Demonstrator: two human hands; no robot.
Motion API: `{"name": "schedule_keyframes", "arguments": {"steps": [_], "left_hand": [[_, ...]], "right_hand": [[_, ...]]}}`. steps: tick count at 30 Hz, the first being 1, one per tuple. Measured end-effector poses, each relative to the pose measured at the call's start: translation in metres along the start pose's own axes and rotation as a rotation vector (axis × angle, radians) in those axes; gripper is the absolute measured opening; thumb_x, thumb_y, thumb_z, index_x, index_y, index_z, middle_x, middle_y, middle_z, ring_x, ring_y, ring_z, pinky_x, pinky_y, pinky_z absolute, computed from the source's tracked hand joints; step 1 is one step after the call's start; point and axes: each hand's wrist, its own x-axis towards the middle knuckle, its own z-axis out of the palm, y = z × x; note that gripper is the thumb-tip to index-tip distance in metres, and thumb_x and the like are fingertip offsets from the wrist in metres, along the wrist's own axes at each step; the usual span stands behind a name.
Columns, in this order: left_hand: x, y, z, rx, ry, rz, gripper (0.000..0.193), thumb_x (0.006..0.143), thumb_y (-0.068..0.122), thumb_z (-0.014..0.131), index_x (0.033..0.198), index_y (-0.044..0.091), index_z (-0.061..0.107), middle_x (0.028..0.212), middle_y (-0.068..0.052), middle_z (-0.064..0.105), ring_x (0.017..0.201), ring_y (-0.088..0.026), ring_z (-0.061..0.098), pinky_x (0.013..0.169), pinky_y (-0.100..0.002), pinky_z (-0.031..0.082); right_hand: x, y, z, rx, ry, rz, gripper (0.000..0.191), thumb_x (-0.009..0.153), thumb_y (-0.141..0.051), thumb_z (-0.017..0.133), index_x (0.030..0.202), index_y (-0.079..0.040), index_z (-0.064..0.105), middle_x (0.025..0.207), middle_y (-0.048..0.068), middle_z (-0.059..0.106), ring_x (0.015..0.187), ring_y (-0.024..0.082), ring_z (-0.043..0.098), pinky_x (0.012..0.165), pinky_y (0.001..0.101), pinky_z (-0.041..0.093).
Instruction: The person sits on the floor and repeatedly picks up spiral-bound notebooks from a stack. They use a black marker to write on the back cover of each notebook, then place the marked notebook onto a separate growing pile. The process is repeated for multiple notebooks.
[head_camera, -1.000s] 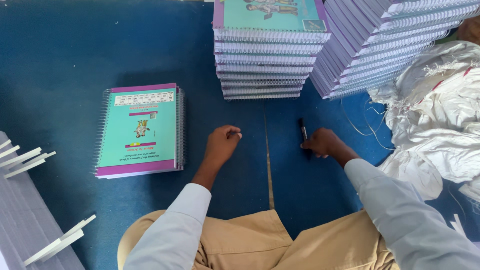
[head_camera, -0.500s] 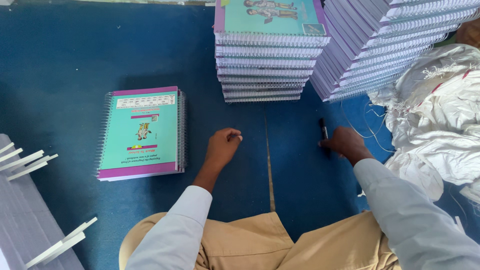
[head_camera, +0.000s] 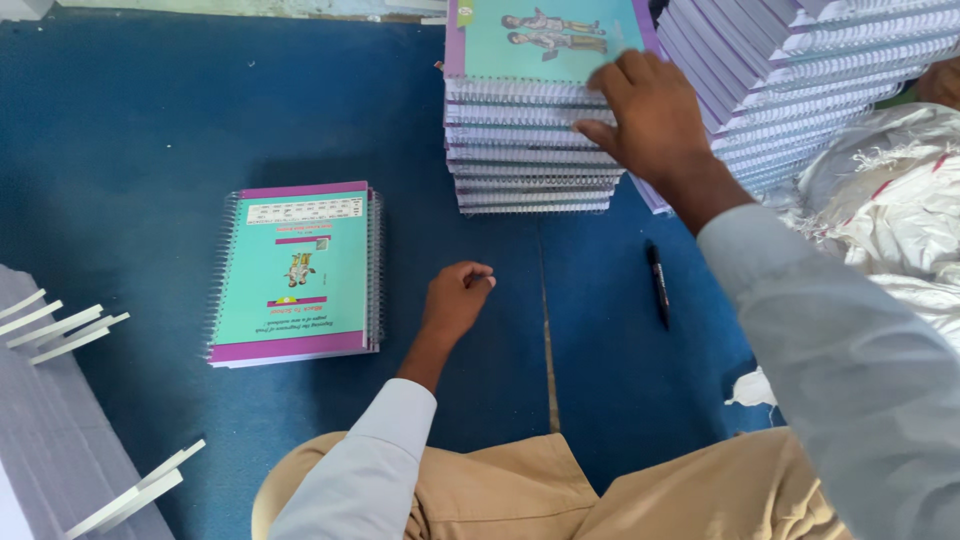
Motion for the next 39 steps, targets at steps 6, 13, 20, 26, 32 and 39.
{"name": "schedule_keyframes", "arguments": {"steps": [6,13,20,26,32,39], "left_hand": [[0.005,-0.006,0.0,-0.08,0.022,0.09,0.026,0.088,0.018,0.072,0.11,0.005,0.076,0.093,-0.007,0.076,0.082,-0.014,0.071,0.076,-0.029,0.056],[0.005,-0.005,-0.003,-0.096,0.005,0.049,0.027,0.089,0.019,0.071,0.111,0.005,0.076,0.088,-0.009,0.076,0.078,-0.015,0.07,0.072,-0.029,0.055],[0.007,-0.002,-0.005,-0.112,0.001,0.018,0.028,0.088,0.019,0.071,0.111,0.005,0.076,0.086,-0.007,0.075,0.076,-0.014,0.069,0.07,-0.029,0.055],[0.007,-0.007,-0.004,-0.107,0.033,0.079,0.027,0.088,0.019,0.072,0.11,0.005,0.076,0.09,-0.008,0.076,0.08,-0.015,0.071,0.075,-0.03,0.056],[0.005,-0.003,-0.006,-0.081,-0.017,0.02,0.026,0.089,0.02,0.071,0.111,0.006,0.076,0.09,-0.008,0.074,0.081,-0.016,0.07,0.075,-0.03,0.055],[0.002,-0.001,-0.006,-0.119,-0.009,0.034,0.027,0.089,0.019,0.07,0.111,0.005,0.076,0.089,-0.007,0.075,0.08,-0.016,0.07,0.073,-0.03,0.055]], "right_hand": [[0.035,0.007,0.017,-0.09,-0.158,-0.068,0.056,0.079,-0.037,0.088,0.124,-0.01,0.067,0.115,0.008,0.062,0.112,0.028,0.059,0.094,0.0431,0.044],[0.052,0.008,0.029,-0.129,-0.302,-0.02,0.048,0.077,-0.029,0.084,0.118,-0.012,0.068,0.114,0.008,0.066,0.109,0.03,0.063,0.093,0.0458,0.049],[0.061,-0.012,0.044,-0.261,-0.244,0.044,0.046,0.072,-0.024,0.082,0.112,-0.009,0.066,0.109,0.011,0.066,0.103,0.032,0.064,0.079,0.0459,0.053],[0.063,-0.016,0.053,-0.352,-0.187,0.035,0.027,0.08,-0.022,0.077,0.103,-0.011,0.069,0.108,0.009,0.065,0.101,0.031,0.064,0.076,0.0455,0.052],[0.052,-0.01,0.052,-0.295,-0.191,-0.021,0.033,0.076,-0.028,0.079,0.099,-0.007,0.07,0.104,0.012,0.064,0.099,0.032,0.063,0.072,0.0461,0.05],[0.049,-0.021,0.042,-0.422,-0.168,0.127,0.017,0.071,-0.016,0.076,0.086,-0.012,0.069,0.097,0.004,0.062,0.094,0.026,0.061,0.078,0.0447,0.048]]}}
